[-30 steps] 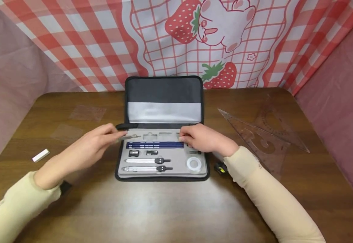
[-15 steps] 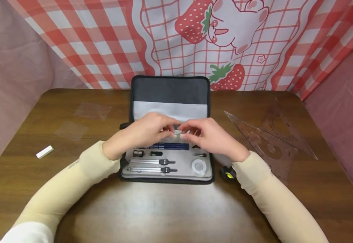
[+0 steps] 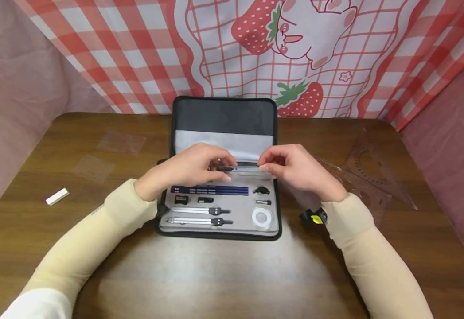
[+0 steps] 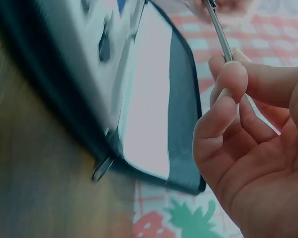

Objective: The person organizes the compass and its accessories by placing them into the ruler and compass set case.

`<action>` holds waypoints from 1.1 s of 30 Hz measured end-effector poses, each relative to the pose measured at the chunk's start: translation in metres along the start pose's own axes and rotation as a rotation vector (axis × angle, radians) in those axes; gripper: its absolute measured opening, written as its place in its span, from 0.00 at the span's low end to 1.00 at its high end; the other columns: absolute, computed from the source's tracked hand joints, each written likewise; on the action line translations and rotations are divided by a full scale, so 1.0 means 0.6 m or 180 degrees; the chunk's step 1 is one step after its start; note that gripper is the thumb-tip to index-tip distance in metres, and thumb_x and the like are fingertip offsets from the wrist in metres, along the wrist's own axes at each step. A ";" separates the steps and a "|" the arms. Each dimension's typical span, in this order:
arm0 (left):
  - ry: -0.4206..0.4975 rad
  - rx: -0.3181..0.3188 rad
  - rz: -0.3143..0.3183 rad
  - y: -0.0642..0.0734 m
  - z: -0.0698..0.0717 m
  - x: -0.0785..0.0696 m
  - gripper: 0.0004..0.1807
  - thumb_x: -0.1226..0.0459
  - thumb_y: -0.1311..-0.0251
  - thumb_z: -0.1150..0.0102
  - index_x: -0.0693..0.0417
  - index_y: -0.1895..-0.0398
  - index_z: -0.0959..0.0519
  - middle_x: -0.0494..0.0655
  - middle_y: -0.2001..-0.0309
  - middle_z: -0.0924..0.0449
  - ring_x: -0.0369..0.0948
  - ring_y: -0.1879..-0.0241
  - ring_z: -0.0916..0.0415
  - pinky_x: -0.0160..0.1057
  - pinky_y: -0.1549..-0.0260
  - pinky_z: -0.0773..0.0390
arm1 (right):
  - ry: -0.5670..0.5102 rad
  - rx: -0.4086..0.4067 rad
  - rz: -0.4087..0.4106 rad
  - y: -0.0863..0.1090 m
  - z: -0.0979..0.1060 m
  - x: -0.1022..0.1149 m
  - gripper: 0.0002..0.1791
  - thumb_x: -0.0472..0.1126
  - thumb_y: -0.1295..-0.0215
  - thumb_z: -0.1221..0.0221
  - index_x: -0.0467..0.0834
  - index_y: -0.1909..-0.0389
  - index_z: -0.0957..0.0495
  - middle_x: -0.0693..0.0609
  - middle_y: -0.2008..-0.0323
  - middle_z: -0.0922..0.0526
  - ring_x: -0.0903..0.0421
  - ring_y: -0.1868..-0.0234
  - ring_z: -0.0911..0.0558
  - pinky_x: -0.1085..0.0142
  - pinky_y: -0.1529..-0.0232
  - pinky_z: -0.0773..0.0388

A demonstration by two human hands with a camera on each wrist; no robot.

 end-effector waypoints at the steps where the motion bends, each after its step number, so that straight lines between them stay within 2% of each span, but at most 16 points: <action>1: -0.0035 0.0008 0.0022 0.001 0.002 0.005 0.17 0.56 0.38 0.32 0.48 0.47 0.17 0.39 0.56 0.16 0.34 0.62 0.23 0.36 0.56 0.25 | -0.0017 -0.0002 -0.0041 -0.001 0.004 -0.006 0.06 0.39 0.34 0.35 0.44 0.58 0.17 0.45 0.64 0.18 0.50 0.68 0.22 0.63 0.68 0.21; 3: -0.0102 0.0020 0.0101 0.003 0.005 0.015 0.16 0.57 0.38 0.31 0.48 0.48 0.17 0.39 0.55 0.16 0.33 0.62 0.23 0.37 0.56 0.25 | -0.0069 0.0019 -0.0107 -0.003 0.008 -0.018 0.06 0.39 0.33 0.35 0.44 0.58 0.17 0.45 0.63 0.18 0.50 0.67 0.22 0.62 0.67 0.21; 8: -0.0245 0.0053 0.0309 0.010 0.008 0.030 0.12 0.56 0.36 0.33 0.48 0.52 0.15 0.37 0.60 0.16 0.33 0.66 0.23 0.38 0.61 0.24 | -0.0168 0.0103 -0.0174 -0.012 0.002 -0.042 0.07 0.40 0.33 0.35 0.42 0.58 0.17 0.44 0.63 0.17 0.49 0.67 0.21 0.60 0.64 0.20; 11: -0.0310 0.0211 0.0253 0.012 0.004 0.031 0.14 0.58 0.36 0.34 0.48 0.48 0.16 0.38 0.56 0.16 0.34 0.63 0.22 0.38 0.58 0.24 | -0.0181 0.0122 -0.0271 -0.015 -0.004 -0.054 0.07 0.40 0.33 0.36 0.41 0.58 0.17 0.45 0.64 0.17 0.49 0.68 0.21 0.60 0.64 0.20; 14: -0.0257 0.0538 0.0196 0.018 -0.005 0.032 0.22 0.62 0.35 0.35 0.51 0.38 0.22 0.41 0.44 0.20 0.36 0.52 0.23 0.39 0.49 0.26 | -0.0104 0.0138 -0.0308 -0.017 -0.009 -0.060 0.07 0.40 0.32 0.36 0.40 0.59 0.17 0.45 0.66 0.17 0.49 0.68 0.21 0.61 0.65 0.21; 17: -0.0238 0.0818 0.0190 0.026 -0.011 0.034 0.29 0.63 0.35 0.36 0.52 0.31 0.29 0.44 0.35 0.27 0.39 0.40 0.28 0.39 0.39 0.32 | -0.0024 0.0104 -0.0336 -0.020 -0.012 -0.065 0.08 0.40 0.33 0.36 0.39 0.59 0.17 0.46 0.67 0.17 0.50 0.69 0.21 0.62 0.65 0.20; 21: -0.0360 0.1029 0.0085 0.034 -0.016 0.032 0.32 0.62 0.35 0.35 0.50 0.28 0.32 0.42 0.28 0.35 0.39 0.30 0.40 0.40 0.32 0.41 | -0.0024 0.0146 -0.0427 -0.023 -0.016 -0.072 0.07 0.39 0.32 0.36 0.39 0.59 0.16 0.46 0.66 0.17 0.50 0.69 0.21 0.62 0.64 0.20; 26: -0.0421 0.1259 -0.0005 0.042 -0.026 0.025 0.35 0.60 0.35 0.35 0.48 0.26 0.35 0.38 0.25 0.42 0.37 0.28 0.44 0.40 0.31 0.43 | -0.0075 0.0272 -0.0444 -0.025 -0.026 -0.075 0.07 0.38 0.33 0.36 0.39 0.59 0.15 0.47 0.67 0.18 0.51 0.69 0.21 0.61 0.65 0.22; 33: -0.0523 0.1322 -0.0028 0.043 -0.029 0.015 0.35 0.58 0.34 0.36 0.47 0.26 0.35 0.35 0.26 0.41 0.36 0.30 0.40 0.40 0.32 0.40 | 0.0170 0.0082 -0.0234 -0.027 -0.031 -0.064 0.03 0.37 0.35 0.34 0.41 0.64 0.17 0.48 0.71 0.21 0.53 0.73 0.21 0.65 0.71 0.24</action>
Point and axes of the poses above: each hand's wrist, its own y-axis away from the middle knuckle, its own z-axis out of the back of the hand, x = y × z, the point moved 6 cm from there along -y, towards the middle knuckle
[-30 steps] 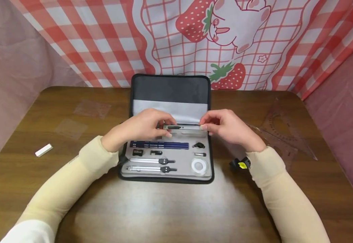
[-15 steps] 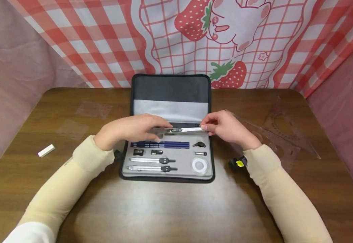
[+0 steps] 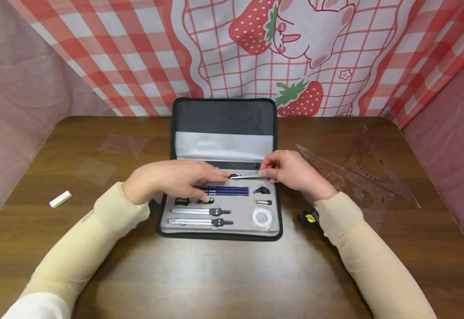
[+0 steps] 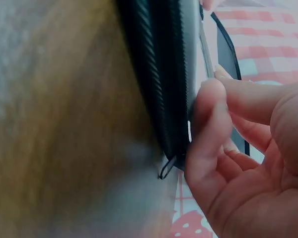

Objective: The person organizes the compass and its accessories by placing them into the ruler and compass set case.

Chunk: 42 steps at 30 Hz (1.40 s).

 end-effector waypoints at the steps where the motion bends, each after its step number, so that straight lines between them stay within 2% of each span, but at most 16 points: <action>1: 0.0000 0.0007 -0.0014 0.000 0.000 -0.001 0.34 0.58 0.34 0.36 0.47 0.26 0.35 0.36 0.26 0.41 0.36 0.30 0.40 0.40 0.32 0.40 | 0.0038 -0.0025 0.0016 0.000 -0.001 0.001 0.03 0.37 0.35 0.34 0.42 0.64 0.17 0.49 0.72 0.21 0.54 0.74 0.21 0.65 0.72 0.25; 8: -0.0077 0.0006 -0.0022 -0.003 0.000 -0.006 0.33 0.55 0.33 0.38 0.48 0.26 0.35 0.36 0.26 0.42 0.38 0.30 0.41 0.41 0.32 0.41 | 0.0235 -0.0254 -0.0010 -0.004 -0.009 0.006 0.06 0.42 0.36 0.32 0.45 0.68 0.18 0.52 0.75 0.21 0.55 0.78 0.24 0.65 0.76 0.28; 13: -0.0082 -0.0002 -0.0031 -0.004 -0.002 -0.007 0.33 0.55 0.33 0.38 0.48 0.26 0.34 0.37 0.26 0.41 0.37 0.31 0.39 0.41 0.33 0.39 | 0.0398 -0.0290 0.0022 -0.005 -0.013 0.006 0.09 0.45 0.37 0.32 0.46 0.70 0.20 0.52 0.78 0.25 0.55 0.77 0.28 0.63 0.74 0.32; 17: -0.0072 -0.0029 -0.0032 -0.003 -0.002 -0.006 0.32 0.55 0.32 0.39 0.48 0.27 0.33 0.37 0.26 0.40 0.37 0.31 0.39 0.40 0.33 0.39 | 0.0524 -0.0171 0.0014 -0.004 -0.010 0.004 0.13 0.48 0.35 0.33 0.46 0.72 0.24 0.52 0.79 0.29 0.54 0.75 0.30 0.61 0.73 0.36; 20: -0.0065 -0.0039 -0.0054 -0.003 -0.002 -0.006 0.31 0.55 0.32 0.39 0.49 0.28 0.32 0.39 0.26 0.39 0.37 0.31 0.39 0.39 0.33 0.39 | 0.0512 0.0027 -0.0125 0.000 -0.001 -0.003 0.13 0.49 0.34 0.34 0.45 0.71 0.23 0.52 0.78 0.28 0.53 0.74 0.30 0.62 0.73 0.36; 27: -0.0040 -0.0063 -0.0063 -0.005 0.001 -0.007 0.31 0.55 0.32 0.38 0.49 0.28 0.31 0.40 0.27 0.38 0.36 0.31 0.38 0.37 0.33 0.39 | 0.0352 0.0344 -0.0301 0.006 0.016 -0.014 0.07 0.42 0.35 0.33 0.43 0.67 0.17 0.51 0.77 0.26 0.52 0.73 0.30 0.62 0.75 0.36; 34: -0.0045 -0.0060 -0.0030 -0.005 0.002 -0.008 0.31 0.53 0.32 0.39 0.48 0.28 0.31 0.39 0.27 0.38 0.36 0.31 0.39 0.39 0.33 0.40 | 0.0347 0.0384 -0.0377 0.003 0.013 -0.017 0.08 0.42 0.34 0.35 0.42 0.69 0.18 0.51 0.77 0.25 0.52 0.73 0.30 0.62 0.75 0.37; 42: 0.0001 -0.0021 0.0016 -0.005 -0.002 -0.007 0.31 0.54 0.31 0.40 0.48 0.27 0.33 0.39 0.27 0.38 0.38 0.29 0.41 0.40 0.31 0.44 | 0.0325 0.0415 -0.0690 0.002 0.010 -0.022 0.13 0.47 0.33 0.37 0.40 0.68 0.17 0.50 0.75 0.23 0.52 0.72 0.26 0.62 0.74 0.34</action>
Point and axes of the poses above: each hand's wrist, its own y-axis away from the middle knuckle, its own z-axis out of the back of the hand, x = y × z, the point moved 6 cm from there along -y, towards the middle knuckle
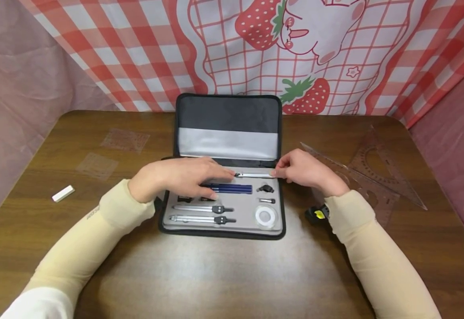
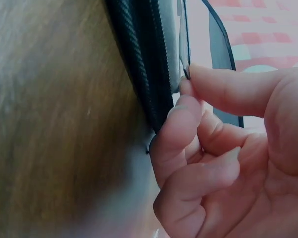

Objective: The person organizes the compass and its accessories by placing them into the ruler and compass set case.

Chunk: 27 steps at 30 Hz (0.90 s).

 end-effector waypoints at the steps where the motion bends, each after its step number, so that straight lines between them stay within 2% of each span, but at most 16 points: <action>1: 0.0004 0.0008 0.0011 -0.001 0.000 0.000 0.31 0.54 0.31 0.41 0.48 0.27 0.33 0.39 0.27 0.38 0.37 0.29 0.42 0.41 0.30 0.46 | -0.0001 0.0001 -0.0020 0.000 0.000 -0.001 0.13 0.47 0.33 0.37 0.40 0.68 0.17 0.50 0.75 0.23 0.52 0.72 0.26 0.62 0.74 0.35; 7: 0.0006 0.0002 0.0018 -0.002 -0.002 0.000 0.31 0.53 0.31 0.41 0.48 0.27 0.34 0.39 0.27 0.38 0.37 0.29 0.43 0.40 0.29 0.51 | -0.0025 0.0054 -0.0008 0.001 -0.007 0.002 0.14 0.46 0.31 0.40 0.38 0.67 0.19 0.49 0.73 0.23 0.52 0.70 0.26 0.61 0.72 0.34; 11: 0.0020 -0.0030 0.0042 0.000 -0.001 0.000 0.31 0.52 0.31 0.41 0.47 0.27 0.34 0.39 0.26 0.39 0.37 0.29 0.42 0.40 0.30 0.45 | -0.0074 0.0138 -0.0028 0.002 -0.012 0.005 0.15 0.46 0.28 0.43 0.37 0.65 0.21 0.48 0.71 0.25 0.51 0.69 0.27 0.60 0.70 0.34; 17: 0.0009 -0.0059 0.0035 0.000 0.002 -0.002 0.31 0.52 0.31 0.42 0.46 0.27 0.33 0.38 0.26 0.41 0.38 0.30 0.41 0.41 0.32 0.41 | -0.0126 0.0235 -0.0083 0.006 -0.013 0.008 0.17 0.47 0.25 0.47 0.37 0.68 0.24 0.48 0.76 0.28 0.52 0.74 0.30 0.61 0.73 0.38; 22: -0.0041 -0.0028 0.0047 -0.001 0.001 -0.001 0.30 0.52 0.30 0.42 0.46 0.27 0.33 0.38 0.26 0.41 0.38 0.29 0.42 0.40 0.32 0.42 | -0.0172 0.0262 -0.0082 0.009 -0.012 0.008 0.20 0.49 0.24 0.48 0.39 0.73 0.26 0.49 0.78 0.29 0.52 0.75 0.31 0.61 0.73 0.39; 27: -0.0016 -0.0020 0.0015 -0.002 -0.001 0.000 0.30 0.53 0.30 0.42 0.48 0.27 0.33 0.38 0.26 0.40 0.37 0.29 0.42 0.40 0.29 0.49 | -0.0098 0.0243 -0.0104 0.006 -0.012 0.005 0.19 0.50 0.26 0.45 0.39 0.72 0.24 0.50 0.79 0.30 0.52 0.76 0.31 0.61 0.74 0.38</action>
Point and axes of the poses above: each hand's wrist, its own y-axis away from the middle knuckle, its own z-axis out of the back of the hand, x = y × z, the point moved 6 cm from there along -y, towards the middle knuckle
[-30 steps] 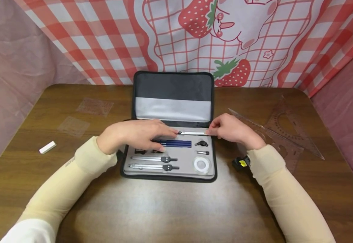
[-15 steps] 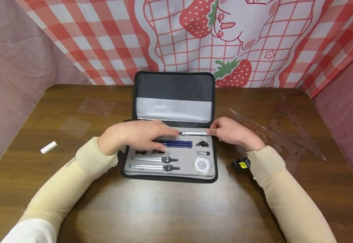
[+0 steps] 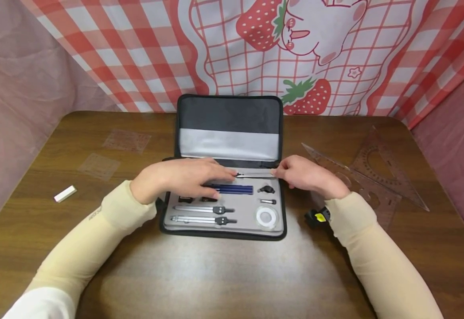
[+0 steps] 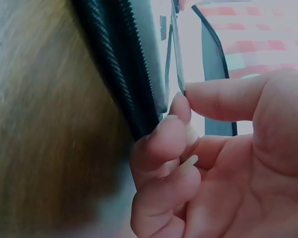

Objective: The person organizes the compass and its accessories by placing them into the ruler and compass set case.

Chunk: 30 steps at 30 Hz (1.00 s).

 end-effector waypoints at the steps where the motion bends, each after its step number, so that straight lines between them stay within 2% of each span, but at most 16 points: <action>1: 0.0011 0.0003 -0.0001 0.000 0.000 0.000 0.30 0.53 0.30 0.42 0.48 0.27 0.33 0.38 0.26 0.40 0.37 0.29 0.43 0.40 0.29 0.50 | 0.0021 -0.0003 -0.0005 -0.001 0.000 0.000 0.18 0.49 0.26 0.45 0.39 0.71 0.23 0.50 0.79 0.30 0.52 0.75 0.30 0.61 0.74 0.38; 11: 0.0054 0.0054 0.0046 0.000 -0.004 0.001 0.31 0.53 0.30 0.42 0.47 0.26 0.34 0.37 0.25 0.43 0.36 0.27 0.45 0.39 0.28 0.57 | -0.0004 0.0030 0.0036 -0.002 -0.001 0.001 0.17 0.48 0.26 0.45 0.38 0.66 0.19 0.48 0.70 0.27 0.52 0.69 0.28 0.60 0.69 0.34; 20: 0.0024 0.0068 0.0098 -0.002 -0.004 0.003 0.31 0.52 0.30 0.42 0.46 0.26 0.34 0.35 0.25 0.43 0.37 0.28 0.44 0.39 0.28 0.58 | 0.0069 -0.0026 0.0004 -0.003 0.002 -0.002 0.18 0.50 0.28 0.43 0.40 0.70 0.19 0.49 0.74 0.28 0.52 0.71 0.29 0.61 0.72 0.36; 27: -0.0034 0.0091 0.0118 -0.001 -0.005 0.003 0.31 0.51 0.30 0.43 0.44 0.26 0.34 0.33 0.25 0.44 0.38 0.30 0.43 0.40 0.32 0.43 | 0.0261 -0.0097 0.0004 -0.004 0.003 -0.001 0.18 0.52 0.31 0.39 0.41 0.70 0.18 0.50 0.79 0.28 0.52 0.76 0.31 0.61 0.75 0.38; 30: -0.0021 0.0111 0.0127 -0.002 -0.006 0.004 0.31 0.51 0.30 0.43 0.44 0.26 0.34 0.33 0.25 0.44 0.39 0.30 0.43 0.40 0.33 0.42 | 0.0321 -0.0134 0.0020 -0.004 0.002 0.000 0.21 0.56 0.32 0.39 0.42 0.72 0.19 0.51 0.80 0.29 0.53 0.77 0.32 0.62 0.76 0.39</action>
Point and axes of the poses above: each hand's wrist, its own y-axis away from the middle knuckle, its own z-axis out of the back of the hand, x = y × z, the point moved 6 cm from there along -y, towards the middle knuckle
